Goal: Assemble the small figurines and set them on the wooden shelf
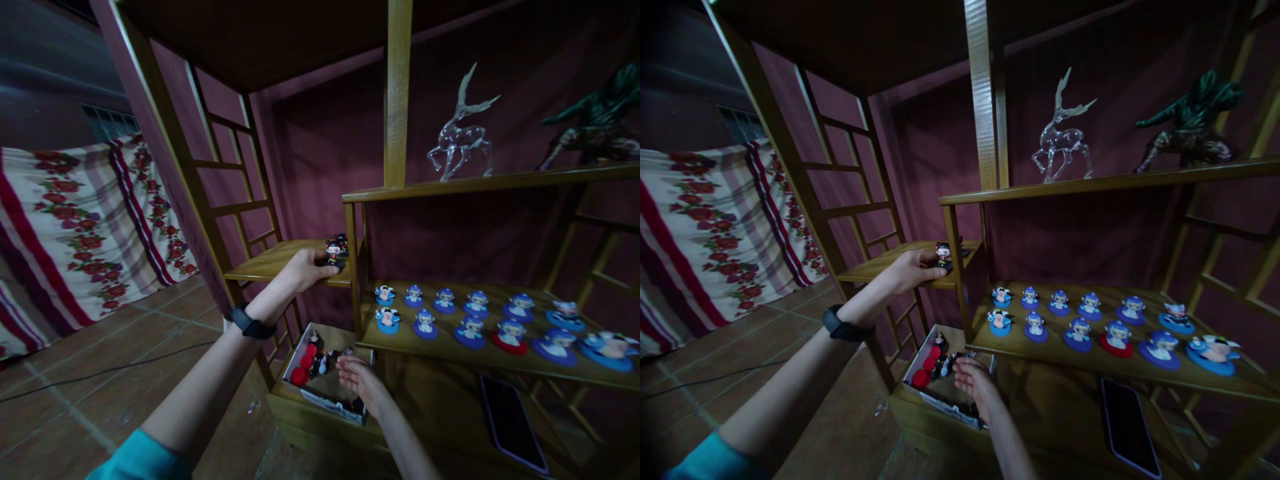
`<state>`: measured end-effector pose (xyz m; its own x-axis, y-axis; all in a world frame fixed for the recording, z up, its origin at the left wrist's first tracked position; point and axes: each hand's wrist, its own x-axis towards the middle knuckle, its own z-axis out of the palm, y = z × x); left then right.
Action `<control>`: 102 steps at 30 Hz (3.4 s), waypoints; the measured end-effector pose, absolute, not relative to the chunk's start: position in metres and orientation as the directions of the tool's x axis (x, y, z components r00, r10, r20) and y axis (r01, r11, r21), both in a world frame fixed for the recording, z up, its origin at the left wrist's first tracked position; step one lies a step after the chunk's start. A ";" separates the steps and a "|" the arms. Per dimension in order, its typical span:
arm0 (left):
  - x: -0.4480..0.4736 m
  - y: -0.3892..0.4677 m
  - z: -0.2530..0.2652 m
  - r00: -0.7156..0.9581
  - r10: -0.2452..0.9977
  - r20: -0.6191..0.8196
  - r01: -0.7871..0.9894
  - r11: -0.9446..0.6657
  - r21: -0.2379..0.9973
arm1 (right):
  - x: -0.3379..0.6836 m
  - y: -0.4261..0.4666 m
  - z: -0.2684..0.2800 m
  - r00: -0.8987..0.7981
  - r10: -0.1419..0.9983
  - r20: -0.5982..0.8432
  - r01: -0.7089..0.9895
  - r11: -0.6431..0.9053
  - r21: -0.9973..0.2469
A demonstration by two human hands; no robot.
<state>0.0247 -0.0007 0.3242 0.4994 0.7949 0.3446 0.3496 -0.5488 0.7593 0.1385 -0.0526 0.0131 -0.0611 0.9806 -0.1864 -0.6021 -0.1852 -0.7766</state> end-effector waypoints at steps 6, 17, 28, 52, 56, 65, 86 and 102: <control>0.024 -0.003 0.333 0.609 0.754 0.245 0.337 -0.526 0.781 | 0.139 -0.051 0.015 -0.048 0.978 -0.203 -0.600 -0.191 -0.777; 0.020 -0.003 0.331 0.583 0.752 0.307 0.353 -0.575 0.738 | 0.137 -0.052 0.022 -0.042 0.979 -0.198 -0.600 -0.183 -0.779; 0.018 -0.009 0.327 0.585 0.716 0.381 0.373 -0.655 0.658 | 0.138 -0.050 0.020 -0.042 0.976 -0.215 -0.579 -0.199 -0.791; -0.001 -0.029 0.004 0.811 0.509 0.288 0.552 -0.828 -0.092 | 0.144 -0.028 -0.027 -0.040 0.994 -0.098 0.863 -0.016 -0.505; -0.002 -0.023 -0.009 0.825 0.513 0.236 0.541 -0.839 -0.067 | 0.132 -0.033 -0.024 -0.146 0.953 -0.265 0.956 0.067 -0.287; 0.000 -0.025 -0.027 0.790 0.581 0.193 0.597 -0.801 -0.032 | 0.125 -0.032 -0.033 -0.099 0.936 -0.339 0.982 0.037 -0.184; -0.015 -0.013 -0.004 0.443 0.896 0.036 0.810 -0.417 0.412 | 0.136 -0.017 -0.028 -0.051 0.977 -0.206 0.633 -0.128 -0.764; -0.006 0.007 -0.014 0.270 0.920 -0.285 -0.241 0.351 0.905 | 0.125 -0.013 -0.010 -0.018 0.975 -0.219 -0.194 -0.219 -0.956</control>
